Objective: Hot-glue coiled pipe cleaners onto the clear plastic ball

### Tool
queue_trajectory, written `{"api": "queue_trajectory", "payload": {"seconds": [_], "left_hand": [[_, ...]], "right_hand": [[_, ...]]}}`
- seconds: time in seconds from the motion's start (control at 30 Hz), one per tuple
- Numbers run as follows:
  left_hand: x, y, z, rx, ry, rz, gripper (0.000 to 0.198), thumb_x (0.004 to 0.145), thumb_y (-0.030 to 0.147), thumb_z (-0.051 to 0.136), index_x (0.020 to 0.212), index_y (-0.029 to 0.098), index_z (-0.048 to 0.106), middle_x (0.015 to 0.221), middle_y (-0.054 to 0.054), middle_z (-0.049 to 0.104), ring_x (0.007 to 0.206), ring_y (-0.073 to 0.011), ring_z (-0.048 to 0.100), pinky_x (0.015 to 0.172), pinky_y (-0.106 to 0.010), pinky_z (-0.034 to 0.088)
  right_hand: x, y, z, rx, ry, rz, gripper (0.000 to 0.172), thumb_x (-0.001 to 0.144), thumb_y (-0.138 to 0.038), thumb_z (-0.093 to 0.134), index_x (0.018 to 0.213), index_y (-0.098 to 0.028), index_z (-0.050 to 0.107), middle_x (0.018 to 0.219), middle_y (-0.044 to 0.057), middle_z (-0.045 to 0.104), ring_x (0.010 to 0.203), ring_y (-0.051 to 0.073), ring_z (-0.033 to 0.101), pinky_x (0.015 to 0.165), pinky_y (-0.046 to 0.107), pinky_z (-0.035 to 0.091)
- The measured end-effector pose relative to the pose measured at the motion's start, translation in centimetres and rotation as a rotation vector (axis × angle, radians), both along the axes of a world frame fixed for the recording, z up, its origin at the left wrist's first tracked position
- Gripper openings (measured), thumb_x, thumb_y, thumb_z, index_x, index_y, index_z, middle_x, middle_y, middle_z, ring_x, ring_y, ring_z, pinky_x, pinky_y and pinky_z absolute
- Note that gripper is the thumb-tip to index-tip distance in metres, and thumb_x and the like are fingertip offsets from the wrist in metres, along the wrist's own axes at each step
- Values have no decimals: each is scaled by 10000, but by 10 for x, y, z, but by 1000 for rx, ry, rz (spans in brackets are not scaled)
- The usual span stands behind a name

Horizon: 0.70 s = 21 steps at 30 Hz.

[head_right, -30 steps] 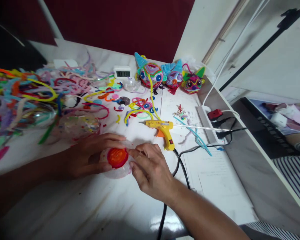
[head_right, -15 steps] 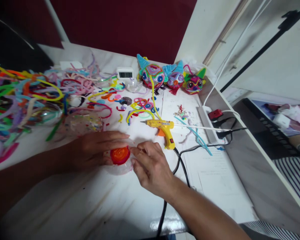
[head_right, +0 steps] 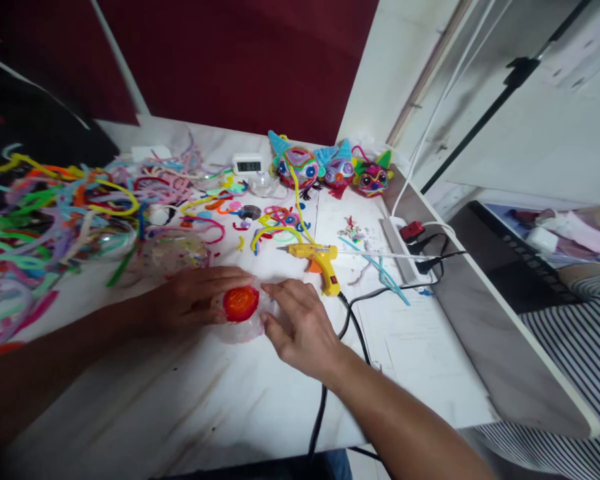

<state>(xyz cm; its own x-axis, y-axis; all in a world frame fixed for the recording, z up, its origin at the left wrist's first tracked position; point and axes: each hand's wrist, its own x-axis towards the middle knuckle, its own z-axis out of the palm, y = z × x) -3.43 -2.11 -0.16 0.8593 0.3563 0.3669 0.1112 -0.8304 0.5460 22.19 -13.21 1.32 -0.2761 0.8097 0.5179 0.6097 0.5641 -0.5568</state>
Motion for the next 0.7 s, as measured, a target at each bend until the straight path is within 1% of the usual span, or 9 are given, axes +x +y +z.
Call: {"api": "queue_trajectory", "payload": {"seconds": [0.07, 0.13, 0.2, 0.27, 0.37, 0.5, 0.6, 0.7], "left_hand": [[-1, -2, 0, -37, 21, 42, 575, 1027, 557, 546, 1541, 320, 444, 1450, -94, 627, 1316, -290, 611, 1123, -423, 490], [-2, -3, 0, -67, 21, 54, 572, 1023, 552, 557, 1534, 327, 430, 1479, -86, 604, 1341, -290, 593, 1141, -431, 475], [-2, -4, 0, -68, -5, 33, 563, 1023, 528, 570, 1524, 316, 426, 1536, -92, 552, 1395, -293, 548, 1170, -443, 447], [-3, -3, 0, -65, -23, 18, 587, 1005, 516, 603, 1522, 307, 420, 1564, -99, 523, 1419, -298, 525, 1175, -445, 444], [-5, -1, -2, -77, -8, 14, 626, 967, 514, 645, 1516, 311, 424, 1534, -95, 553, 1381, -300, 563, 1142, -435, 479], [-8, 0, -3, -74, 22, 1, 678, 944, 488, 664, 1543, 319, 396, 1556, -91, 531, 1404, -309, 539, 1177, -452, 444], [-8, -1, 2, -100, 64, -20, 736, 929, 481, 685, 1573, 323, 367, 1602, -82, 484, 1446, -313, 496, 1209, -451, 409], [-8, -2, 13, -166, 110, -54, 676, 949, 442, 636, 1568, 295, 409, 1632, -57, 455, 1460, -320, 480, 1224, -444, 389]], "right_hand": [[0, -1, 1, -17, -34, -15, 407, 945, -263, 660, 1333, -158, 595, 1094, 133, 686, 999, 290, 668, 849, 479, 575], [-1, -2, 1, -30, -66, -17, 478, 932, -331, 690, 1360, -157, 567, 1139, 152, 682, 1029, 316, 663, 869, 510, 573], [-2, -3, 0, -34, -90, -14, 551, 919, -384, 710, 1386, -148, 537, 1188, 177, 677, 1071, 343, 654, 896, 543, 568], [-3, -4, -1, -22, -120, -13, 622, 909, -427, 723, 1415, -139, 504, 1236, 201, 666, 1116, 366, 641, 916, 565, 563], [-5, -4, -6, 9, -167, -16, 729, 884, -485, 757, 1457, -147, 459, 1275, 212, 652, 1150, 379, 634, 935, 570, 562], [-7, -3, -11, 38, -203, -23, 870, 835, -513, 812, 1505, -140, 401, 1300, 229, 638, 1164, 392, 629, 937, 571, 564], [-8, -2, -12, 53, -212, -14, 925, 835, -514, 817, 1547, -164, 342, 1324, 226, 629, 1171, 387, 632, 933, 557, 569], [-8, 1, -13, 68, -203, 6, 979, 835, -502, 824, 1583, -184, 277, 1303, 215, 648, 1154, 383, 645, 932, 551, 569]]}}
